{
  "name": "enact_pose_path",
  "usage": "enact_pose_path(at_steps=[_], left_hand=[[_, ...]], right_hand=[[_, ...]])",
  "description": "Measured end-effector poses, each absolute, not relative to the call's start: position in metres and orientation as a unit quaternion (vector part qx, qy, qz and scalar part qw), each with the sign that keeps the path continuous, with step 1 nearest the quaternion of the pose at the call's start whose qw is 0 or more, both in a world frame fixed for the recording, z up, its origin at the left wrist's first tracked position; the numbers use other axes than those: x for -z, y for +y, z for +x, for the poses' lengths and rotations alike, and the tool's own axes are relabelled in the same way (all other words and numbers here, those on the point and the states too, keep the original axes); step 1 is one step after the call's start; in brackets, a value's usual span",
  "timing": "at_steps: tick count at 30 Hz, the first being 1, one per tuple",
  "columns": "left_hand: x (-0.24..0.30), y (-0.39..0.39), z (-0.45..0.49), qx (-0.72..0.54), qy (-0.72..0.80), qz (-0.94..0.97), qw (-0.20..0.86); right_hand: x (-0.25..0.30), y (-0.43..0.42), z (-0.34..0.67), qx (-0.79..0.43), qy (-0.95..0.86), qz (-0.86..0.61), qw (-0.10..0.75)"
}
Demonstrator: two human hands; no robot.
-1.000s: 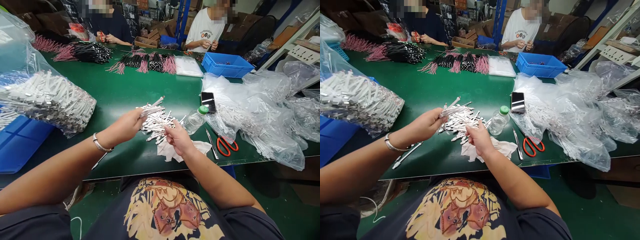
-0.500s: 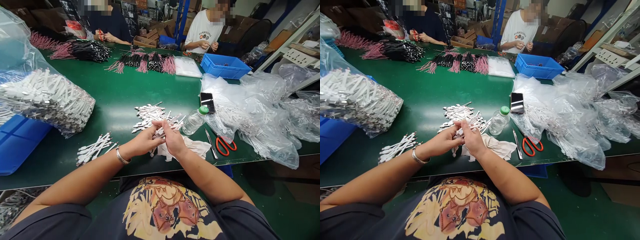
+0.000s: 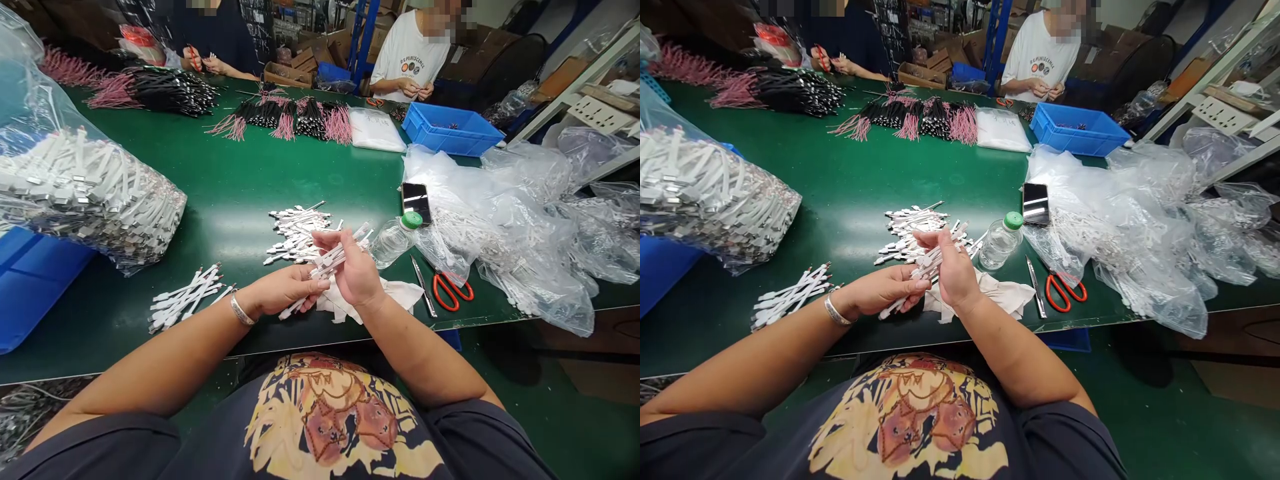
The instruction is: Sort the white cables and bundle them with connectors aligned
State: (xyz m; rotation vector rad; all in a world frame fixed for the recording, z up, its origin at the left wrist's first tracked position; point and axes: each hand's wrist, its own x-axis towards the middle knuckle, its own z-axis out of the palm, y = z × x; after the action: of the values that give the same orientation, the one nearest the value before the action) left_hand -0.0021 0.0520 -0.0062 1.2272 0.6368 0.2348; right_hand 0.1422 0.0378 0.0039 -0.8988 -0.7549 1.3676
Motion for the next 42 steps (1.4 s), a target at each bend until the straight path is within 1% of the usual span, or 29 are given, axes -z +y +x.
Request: enact_pose_path(at_steps=[3,7,9,11,13,14,16,18,24,27,31,36,39,42], left_hand=[[0.003,0.051,-0.005,-0.081,0.286,0.582,0.756],[0.0,0.058,-0.014,-0.066,0.329,0.655,0.677],[0.0,0.064,-0.019,-0.131,0.404,0.665,0.614],[0.0,0.067,-0.021,-0.238,0.477,0.654,0.537],[0.0,0.064,-0.018,-0.316,0.499,0.655,0.471],[0.0,0.061,-0.015,-0.331,0.488,0.668,0.454],[0.001,0.053,-0.008,-0.315,0.441,0.71,0.45],[0.004,0.046,-0.001,-0.276,0.392,0.739,0.474],[0.01,0.046,0.0,-0.22,0.34,0.733,0.546],[0.01,0.05,-0.004,-0.206,0.336,0.73,0.559],[0.013,0.049,-0.003,-0.209,0.35,0.761,0.506],[0.028,0.042,0.005,-0.315,0.309,0.793,0.42],[0.035,0.037,0.011,-0.366,0.3,0.793,0.384],[0.036,0.033,0.014,-0.382,0.304,0.783,0.386]], right_hand=[[-0.013,0.04,0.149,-0.565,-0.326,-0.396,0.646],[-0.03,0.036,0.162,-0.516,-0.322,-0.388,0.693],[-0.038,0.033,0.167,-0.486,-0.323,-0.382,0.717],[-0.041,0.029,0.169,-0.48,-0.316,-0.379,0.726],[-0.037,0.025,0.163,-0.529,-0.287,-0.384,0.701],[-0.032,0.024,0.158,-0.565,-0.266,-0.387,0.678],[-0.02,0.022,0.145,-0.632,-0.228,-0.396,0.625],[-0.008,0.019,0.131,-0.658,-0.22,-0.388,0.606],[0.005,0.017,0.118,-0.648,-0.29,-0.381,0.592],[0.006,0.017,0.12,-0.638,-0.321,-0.399,0.576],[0.009,0.016,0.124,-0.582,-0.411,-0.411,0.569],[0.012,0.014,0.132,-0.463,-0.583,-0.408,0.529],[0.014,0.011,0.133,-0.376,-0.628,-0.429,0.53],[0.015,0.008,0.13,-0.343,-0.632,-0.438,0.54]])
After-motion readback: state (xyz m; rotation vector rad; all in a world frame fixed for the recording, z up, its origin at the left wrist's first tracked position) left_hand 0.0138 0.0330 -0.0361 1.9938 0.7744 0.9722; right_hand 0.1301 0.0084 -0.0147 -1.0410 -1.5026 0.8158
